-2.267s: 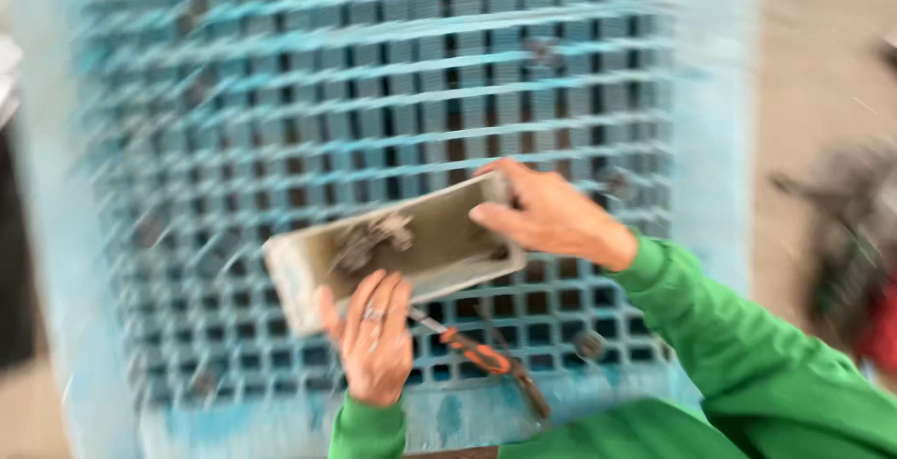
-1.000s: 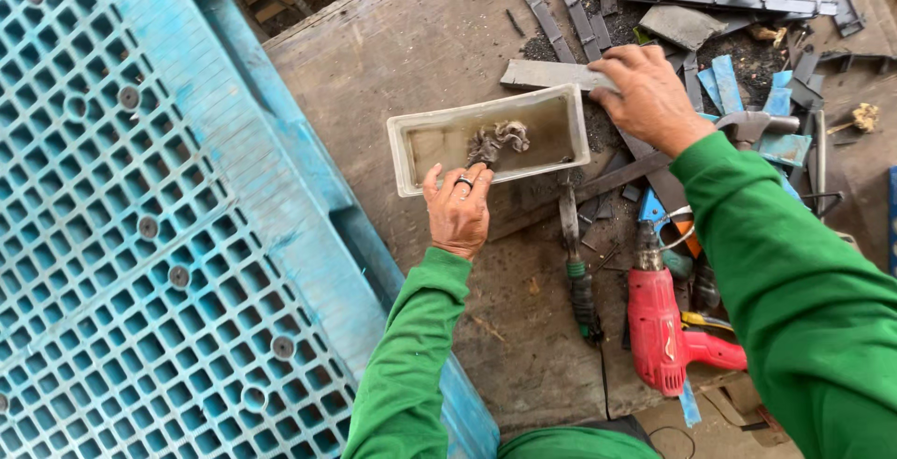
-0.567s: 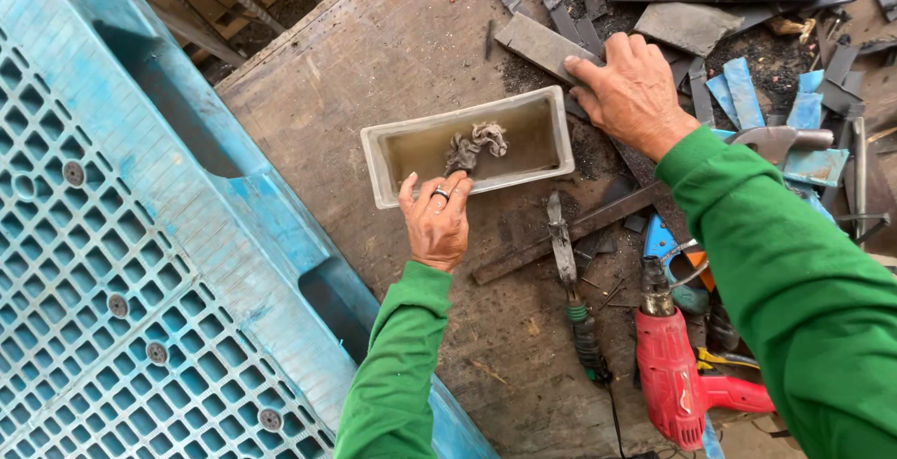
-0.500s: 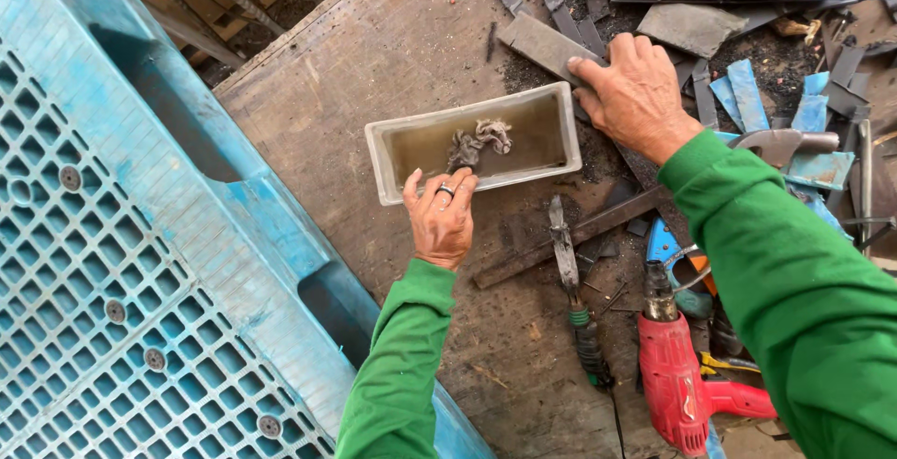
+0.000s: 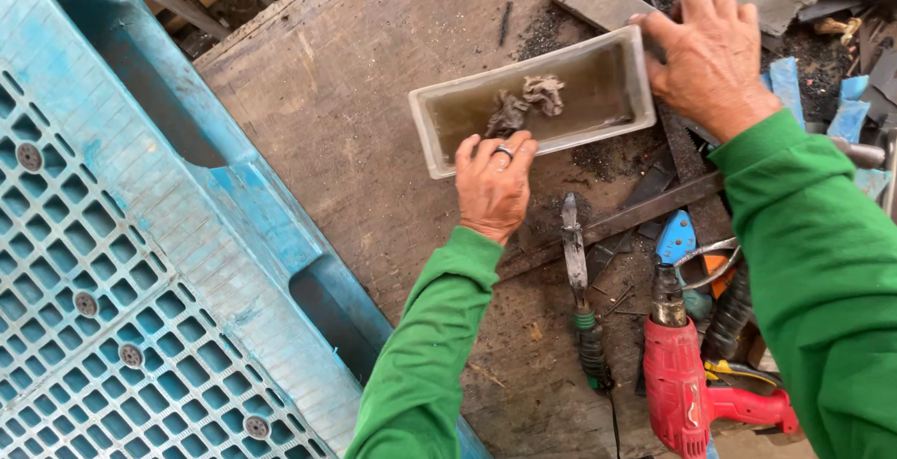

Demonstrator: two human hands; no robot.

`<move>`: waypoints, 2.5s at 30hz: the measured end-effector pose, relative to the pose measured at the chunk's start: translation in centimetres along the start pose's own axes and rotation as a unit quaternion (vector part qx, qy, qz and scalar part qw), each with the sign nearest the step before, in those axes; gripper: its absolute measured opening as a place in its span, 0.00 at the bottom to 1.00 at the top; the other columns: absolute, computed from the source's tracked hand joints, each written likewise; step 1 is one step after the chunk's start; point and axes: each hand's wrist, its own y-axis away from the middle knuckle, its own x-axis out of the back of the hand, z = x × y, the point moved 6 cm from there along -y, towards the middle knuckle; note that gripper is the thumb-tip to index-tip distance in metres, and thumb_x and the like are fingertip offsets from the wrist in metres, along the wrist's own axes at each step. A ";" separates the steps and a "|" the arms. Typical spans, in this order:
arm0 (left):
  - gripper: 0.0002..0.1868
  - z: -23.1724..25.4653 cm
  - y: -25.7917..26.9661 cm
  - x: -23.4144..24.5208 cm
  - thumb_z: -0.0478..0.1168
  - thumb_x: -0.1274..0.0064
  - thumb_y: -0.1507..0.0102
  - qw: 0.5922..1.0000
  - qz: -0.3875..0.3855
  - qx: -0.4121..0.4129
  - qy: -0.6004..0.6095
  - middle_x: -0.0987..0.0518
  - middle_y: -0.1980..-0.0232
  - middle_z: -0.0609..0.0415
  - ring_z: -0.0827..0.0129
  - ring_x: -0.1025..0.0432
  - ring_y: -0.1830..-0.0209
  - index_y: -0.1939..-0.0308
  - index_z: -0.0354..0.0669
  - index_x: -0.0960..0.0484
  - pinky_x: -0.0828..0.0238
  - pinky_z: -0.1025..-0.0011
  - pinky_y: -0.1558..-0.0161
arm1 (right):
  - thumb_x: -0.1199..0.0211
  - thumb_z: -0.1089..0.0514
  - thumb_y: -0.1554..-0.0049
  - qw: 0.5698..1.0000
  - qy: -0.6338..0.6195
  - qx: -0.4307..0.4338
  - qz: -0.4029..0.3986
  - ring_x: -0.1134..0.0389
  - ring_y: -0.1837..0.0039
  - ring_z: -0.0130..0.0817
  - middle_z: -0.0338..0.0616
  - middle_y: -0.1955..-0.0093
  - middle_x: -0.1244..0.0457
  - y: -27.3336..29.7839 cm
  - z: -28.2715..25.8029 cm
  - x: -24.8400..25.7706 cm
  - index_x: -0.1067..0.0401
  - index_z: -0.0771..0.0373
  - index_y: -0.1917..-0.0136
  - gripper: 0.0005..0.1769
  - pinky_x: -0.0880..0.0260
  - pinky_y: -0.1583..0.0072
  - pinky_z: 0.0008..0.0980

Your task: The person repairs a blue plastic pallet using a soldering iron to melt and fuse plastic, then works at a workbench using a heat gun and various tools to manipulate small plastic parts.

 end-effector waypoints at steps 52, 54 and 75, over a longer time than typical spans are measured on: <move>0.17 10.0 70.3 38.3 0.40 0.49 0.30 0.706 0.402 0.517 0.268 0.24 0.65 0.47 0.65 0.30 0.69 0.43 0.30 0.25 0.30 0.65 0.64 | 0.41 0.58 0.41 0.768 -0.531 0.124 -0.337 0.35 0.56 0.38 0.49 0.51 0.35 39.7 -75.3 18.1 0.43 0.61 0.20 0.37 0.33 0.56 0.38; 0.21 12.4 70.0 38.5 0.44 0.50 0.28 0.723 0.402 0.492 0.272 0.23 0.60 0.46 0.62 0.28 0.62 0.38 0.30 0.26 0.30 0.65 0.57 | 0.42 0.60 0.41 0.650 -0.632 0.033 -0.420 0.37 0.54 0.29 0.44 0.52 0.37 41.1 -73.8 18.0 0.41 0.62 0.21 0.36 0.35 0.54 0.31; 0.28 26.3 53.4 27.9 0.42 0.39 0.34 0.883 0.071 0.283 0.368 0.24 0.49 0.45 0.55 0.25 0.52 0.32 0.36 0.25 0.26 0.64 0.48 | 0.44 0.59 0.34 0.439 -0.831 -0.274 -0.204 0.35 0.54 0.27 0.40 0.55 0.36 52.5 -45.1 20.4 0.34 0.64 0.40 0.11 0.31 0.52 0.27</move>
